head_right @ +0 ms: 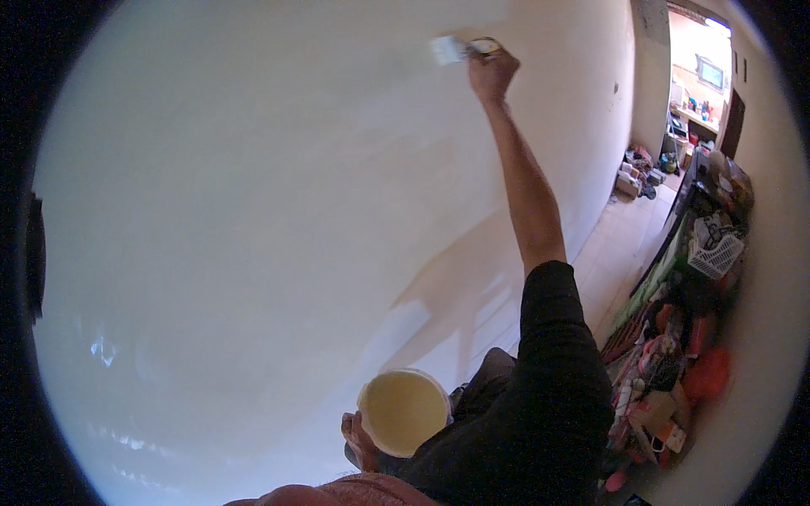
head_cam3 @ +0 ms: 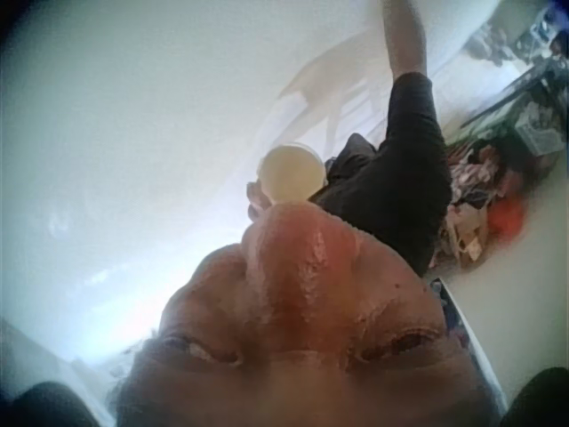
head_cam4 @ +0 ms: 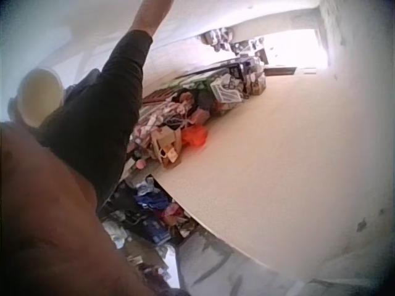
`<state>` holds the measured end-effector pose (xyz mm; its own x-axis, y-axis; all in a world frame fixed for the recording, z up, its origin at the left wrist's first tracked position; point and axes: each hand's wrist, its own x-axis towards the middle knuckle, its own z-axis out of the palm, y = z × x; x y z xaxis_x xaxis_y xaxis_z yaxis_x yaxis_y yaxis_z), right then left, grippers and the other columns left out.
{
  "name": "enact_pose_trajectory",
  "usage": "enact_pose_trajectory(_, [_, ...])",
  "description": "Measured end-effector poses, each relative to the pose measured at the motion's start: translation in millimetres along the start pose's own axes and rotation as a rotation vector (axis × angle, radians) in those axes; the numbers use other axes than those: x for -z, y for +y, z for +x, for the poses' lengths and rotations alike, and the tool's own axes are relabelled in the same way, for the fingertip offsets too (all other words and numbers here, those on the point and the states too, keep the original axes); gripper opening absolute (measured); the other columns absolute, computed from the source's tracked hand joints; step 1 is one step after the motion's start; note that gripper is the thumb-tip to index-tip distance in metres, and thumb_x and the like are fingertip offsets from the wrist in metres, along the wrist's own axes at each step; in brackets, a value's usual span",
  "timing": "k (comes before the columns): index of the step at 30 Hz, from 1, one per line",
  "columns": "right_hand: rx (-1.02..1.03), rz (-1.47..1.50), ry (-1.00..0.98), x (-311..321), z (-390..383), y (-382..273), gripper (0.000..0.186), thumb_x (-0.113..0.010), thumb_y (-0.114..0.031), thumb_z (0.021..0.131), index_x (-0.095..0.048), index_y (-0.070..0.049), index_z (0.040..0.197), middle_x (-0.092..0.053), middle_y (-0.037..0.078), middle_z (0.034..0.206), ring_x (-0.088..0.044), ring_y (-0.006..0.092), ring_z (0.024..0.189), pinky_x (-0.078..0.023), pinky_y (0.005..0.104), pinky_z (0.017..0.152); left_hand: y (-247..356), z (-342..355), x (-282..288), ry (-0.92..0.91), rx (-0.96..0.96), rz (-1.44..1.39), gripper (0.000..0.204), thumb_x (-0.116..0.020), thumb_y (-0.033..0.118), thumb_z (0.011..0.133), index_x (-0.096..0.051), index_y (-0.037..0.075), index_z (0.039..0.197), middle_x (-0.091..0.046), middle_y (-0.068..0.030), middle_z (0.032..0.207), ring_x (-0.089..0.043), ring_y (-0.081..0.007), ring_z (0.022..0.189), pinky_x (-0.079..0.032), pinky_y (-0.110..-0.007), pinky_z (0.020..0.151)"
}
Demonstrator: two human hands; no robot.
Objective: The person paints a wall using a paintbrush and a bucket of paint, repeatedly dipping the brush into the bucket and applying paint to the surface in long strokes.
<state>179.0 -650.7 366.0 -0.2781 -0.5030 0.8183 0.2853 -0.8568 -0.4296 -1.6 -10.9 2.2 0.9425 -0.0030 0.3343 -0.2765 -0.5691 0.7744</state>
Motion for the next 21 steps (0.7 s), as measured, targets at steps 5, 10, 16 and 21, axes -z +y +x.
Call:
enact_pose_trajectory(5, [-0.020, 0.001, 0.026, -5, -8, -29, 0.014, -0.075, -0.017, 0.074, -0.071, -0.006, 0.081, -0.068, 0.013, 0.069, -0.067, 0.0294, 0.064, -0.051, 0.0372, 0.061, -20, 2, -7, 0.026, -0.332, 0.227, 0.030, -0.055, 0.017, 0.086, -0.041, -0.002, 0.067, -0.037, -0.0130, 0.063, -0.035, -0.0277, 0.057, -0.031, -0.043, 0.053])
enact_pose_trajectory(10, [0.076, 0.366, -0.091, -24, -83, -163, 0.014, -0.073, -0.004, 0.075, -0.069, -0.001, 0.088, -0.070, 0.013, 0.082, -0.069, 0.0246, 0.073, -0.053, 0.0327, 0.071, -16, 2, -5, 0.005, -0.218, 0.143, 0.021, -0.056, 0.012, 0.084, -0.045, 0.000, 0.070, -0.037, -0.0125, 0.065, -0.039, -0.0294, 0.057, -0.031, -0.043, 0.051])
enact_pose_trajectory(16, [0.091, 0.753, -0.338, -1, -108, -255, 0.013, -0.072, -0.001, 0.078, -0.068, 0.003, 0.090, -0.070, 0.011, 0.084, -0.067, 0.0135, 0.075, -0.054, 0.0276, 0.069, -18, 0, 2, 0.031, -0.154, 0.087, 0.014, -0.059, 0.009, 0.079, -0.049, 0.002, 0.072, -0.039, -0.0126, 0.066, -0.044, -0.0300, 0.059, -0.033, -0.044, 0.050])
enact_pose_trajectory(21, [-0.200, 0.753, -0.321, -21, -74, -176, 0.008, -0.073, -0.003, 0.082, -0.069, 0.003, 0.084, -0.069, 0.006, 0.078, -0.064, 0.0111, 0.069, -0.054, 0.0267, 0.066, -8, -1, 2, 0.037, -0.274, 0.200, 0.011, -0.058, 0.005, 0.081, -0.050, 0.002, 0.074, -0.040, -0.0123, 0.067, -0.044, -0.0300, 0.060, -0.032, -0.044, 0.050])
